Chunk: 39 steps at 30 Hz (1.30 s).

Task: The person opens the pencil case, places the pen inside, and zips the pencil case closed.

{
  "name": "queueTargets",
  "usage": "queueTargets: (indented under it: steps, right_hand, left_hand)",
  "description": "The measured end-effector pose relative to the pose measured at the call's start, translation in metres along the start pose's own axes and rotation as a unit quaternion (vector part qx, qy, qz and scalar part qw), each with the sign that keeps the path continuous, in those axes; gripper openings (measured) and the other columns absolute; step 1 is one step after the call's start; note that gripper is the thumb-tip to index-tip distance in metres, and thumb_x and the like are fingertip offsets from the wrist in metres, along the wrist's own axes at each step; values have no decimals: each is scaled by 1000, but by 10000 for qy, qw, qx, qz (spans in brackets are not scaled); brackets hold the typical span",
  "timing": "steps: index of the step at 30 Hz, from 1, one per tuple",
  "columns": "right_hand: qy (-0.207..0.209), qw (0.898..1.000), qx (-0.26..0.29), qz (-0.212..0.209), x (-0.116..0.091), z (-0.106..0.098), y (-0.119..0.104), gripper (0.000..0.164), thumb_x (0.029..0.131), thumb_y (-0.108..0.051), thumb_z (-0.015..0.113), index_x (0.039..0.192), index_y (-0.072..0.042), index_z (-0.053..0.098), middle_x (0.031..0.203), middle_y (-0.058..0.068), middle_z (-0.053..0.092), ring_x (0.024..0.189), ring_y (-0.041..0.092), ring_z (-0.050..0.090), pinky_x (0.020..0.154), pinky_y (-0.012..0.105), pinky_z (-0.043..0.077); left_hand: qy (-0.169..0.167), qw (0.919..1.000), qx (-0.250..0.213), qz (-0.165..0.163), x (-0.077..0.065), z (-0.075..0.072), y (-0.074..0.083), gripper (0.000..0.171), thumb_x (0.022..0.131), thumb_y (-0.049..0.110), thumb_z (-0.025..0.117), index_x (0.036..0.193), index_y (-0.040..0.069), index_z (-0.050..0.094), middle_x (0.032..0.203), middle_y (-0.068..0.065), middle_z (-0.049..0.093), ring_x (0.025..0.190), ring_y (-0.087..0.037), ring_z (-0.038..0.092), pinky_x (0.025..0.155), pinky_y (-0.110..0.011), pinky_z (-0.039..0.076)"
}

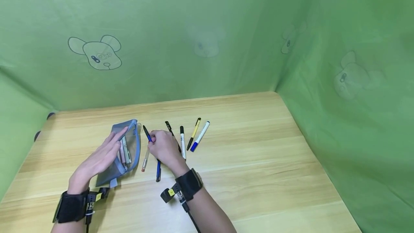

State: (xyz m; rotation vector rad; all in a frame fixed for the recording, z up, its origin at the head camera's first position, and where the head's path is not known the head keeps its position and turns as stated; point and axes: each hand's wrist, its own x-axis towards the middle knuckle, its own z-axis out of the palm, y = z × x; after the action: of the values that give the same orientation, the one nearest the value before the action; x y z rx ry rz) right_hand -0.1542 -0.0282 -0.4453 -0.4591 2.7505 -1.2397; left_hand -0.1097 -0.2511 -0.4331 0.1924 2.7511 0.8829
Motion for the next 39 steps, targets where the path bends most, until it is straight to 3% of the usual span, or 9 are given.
queueTargets:
  steps: [6,14,28,35,39]
  right_hand:
    - [-55,9997,45,-253,2,6,-7,27,89,-5,74,116,-5,77,90,-2,75,67,2,61,63,15,49]
    - [-80,9996,176,-217,10,19,-13,21,89,-8,76,110,-7,80,86,-4,75,72,2,64,66,14,51]
    - [-84,9989,332,335,22,40,-22,27,89,-10,78,116,-7,78,85,-6,72,73,5,65,68,16,53]
    - [-27,9991,281,331,25,46,-28,30,89,-14,80,118,-10,77,84,-11,71,86,9,62,78,20,52]
    - [17,9991,349,232,26,50,-31,29,89,-13,80,118,-8,77,85,-8,73,80,6,65,88,24,54]
  left_hand:
    - [18,10000,26,17,0,1,0,59,111,34,14,167,17,9,163,-39,-1,148,-60,8,103,-85,19]
    - [21,10000,-23,67,1,0,2,59,111,33,14,167,17,9,163,-39,-1,149,-58,6,103,-85,20]
    - [-21,9999,-72,80,1,1,3,58,111,32,16,167,17,9,164,-37,0,151,-56,3,105,-85,15]
    - [32,9998,-9,192,0,2,3,57,112,30,16,166,14,12,163,-39,4,149,-58,6,104,-84,20]
    - [-11,9998,-54,194,0,2,1,57,111,31,15,167,15,11,163,-40,0,149,-58,6,103,-85,20]
